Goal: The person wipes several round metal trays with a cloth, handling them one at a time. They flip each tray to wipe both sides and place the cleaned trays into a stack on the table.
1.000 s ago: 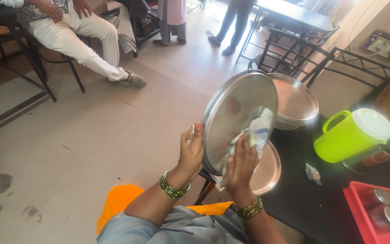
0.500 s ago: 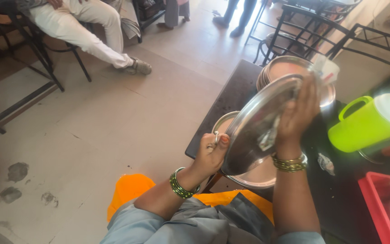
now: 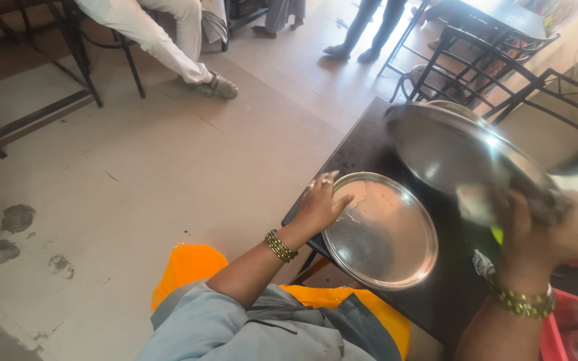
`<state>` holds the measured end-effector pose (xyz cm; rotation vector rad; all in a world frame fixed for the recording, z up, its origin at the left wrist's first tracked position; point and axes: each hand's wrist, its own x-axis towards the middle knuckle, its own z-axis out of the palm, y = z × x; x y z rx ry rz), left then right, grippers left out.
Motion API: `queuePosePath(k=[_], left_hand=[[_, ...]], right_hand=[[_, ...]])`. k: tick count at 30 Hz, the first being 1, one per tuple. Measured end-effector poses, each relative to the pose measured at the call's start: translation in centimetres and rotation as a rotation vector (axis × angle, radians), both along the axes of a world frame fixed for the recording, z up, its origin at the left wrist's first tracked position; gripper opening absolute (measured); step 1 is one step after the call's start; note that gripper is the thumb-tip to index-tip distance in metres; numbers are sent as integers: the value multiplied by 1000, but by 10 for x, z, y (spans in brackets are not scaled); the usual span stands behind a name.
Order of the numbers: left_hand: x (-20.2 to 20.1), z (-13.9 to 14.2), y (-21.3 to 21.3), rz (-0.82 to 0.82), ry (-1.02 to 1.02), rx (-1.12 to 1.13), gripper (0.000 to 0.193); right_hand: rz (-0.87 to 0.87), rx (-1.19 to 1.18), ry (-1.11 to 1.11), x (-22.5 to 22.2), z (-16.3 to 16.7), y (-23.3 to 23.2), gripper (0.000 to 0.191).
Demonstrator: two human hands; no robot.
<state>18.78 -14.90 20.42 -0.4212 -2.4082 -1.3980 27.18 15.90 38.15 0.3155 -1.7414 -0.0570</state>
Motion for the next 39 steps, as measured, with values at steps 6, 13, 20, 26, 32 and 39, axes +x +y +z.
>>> queuePosePath(k=[6, 13, 20, 26, 32, 39], left_hand=[[-1, -23, 3, 86, -80, -172, 75], [-1, -21, -2, 39, -193, -124, 20], [-9, -30, 1, 85, -140, -47, 19], [-30, -37, 9, 120, -70, 229, 25], [3, 38, 22, 38, 271, 344, 35], [76, 136, 5, -294, 588, 171, 23]], right_hand=[[-128, 293, -317, -78, -19, 10, 24], [-298, 393, -613, -114, -62, 19, 54], [-418, 296, -618, -107, -82, 24, 82], [-143, -353, -612, -53, -112, 29, 13], [38, -578, -433, 23, -137, 21, 31], [-45, -622, -411, 70, -150, 38, 34]])
